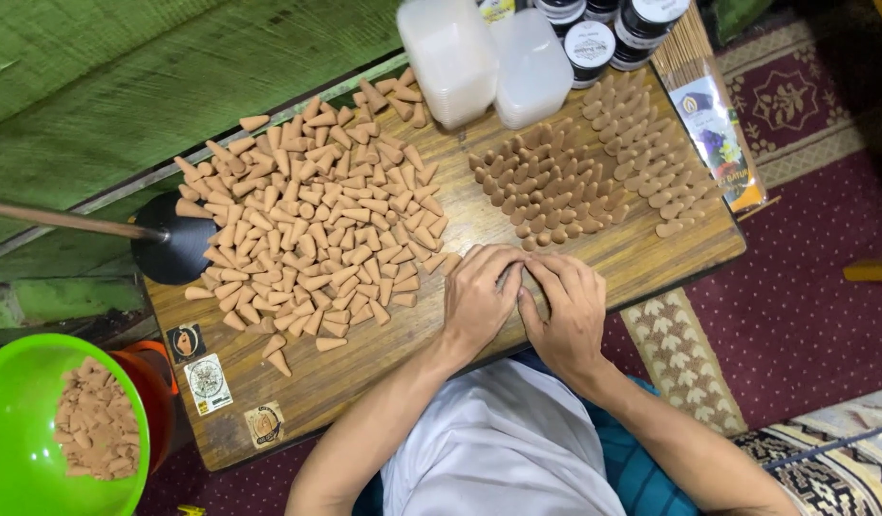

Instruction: Arranging small cone-shaped incense products from a large pile into organized rows on a wooden table.

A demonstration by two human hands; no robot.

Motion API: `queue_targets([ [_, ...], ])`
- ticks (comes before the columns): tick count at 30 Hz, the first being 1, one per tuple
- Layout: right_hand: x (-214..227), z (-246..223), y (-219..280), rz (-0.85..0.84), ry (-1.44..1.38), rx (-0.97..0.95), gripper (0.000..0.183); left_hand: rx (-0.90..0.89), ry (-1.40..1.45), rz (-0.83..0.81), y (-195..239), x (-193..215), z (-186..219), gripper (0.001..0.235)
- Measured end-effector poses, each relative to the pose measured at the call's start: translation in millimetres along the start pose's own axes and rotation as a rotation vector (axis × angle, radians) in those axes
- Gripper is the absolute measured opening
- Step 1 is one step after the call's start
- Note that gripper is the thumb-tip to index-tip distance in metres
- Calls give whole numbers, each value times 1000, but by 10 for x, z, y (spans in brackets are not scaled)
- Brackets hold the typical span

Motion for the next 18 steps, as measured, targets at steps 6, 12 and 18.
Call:
queue_targets([
  [6,-7,-151,-48,-19,-142,13,35,-5,19,71,50,147,61,17],
  [12,-17,-449,-217,-72,-387,0,34,50,69,140,90,452,18,18],
  [18,-241,-783,-525,-133,-515,59,34,134,175,218,92,1105,-61,21],
])
Point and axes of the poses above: each hand's wrist, its own y-axis away from the middle knuckle, its own x-axis out of the back of the hand, z = x × y, the point moved 3 cm from there along -y, towards the middle knuckle, and after that the axes turned 1 degree about y, right-handed, at the moved point
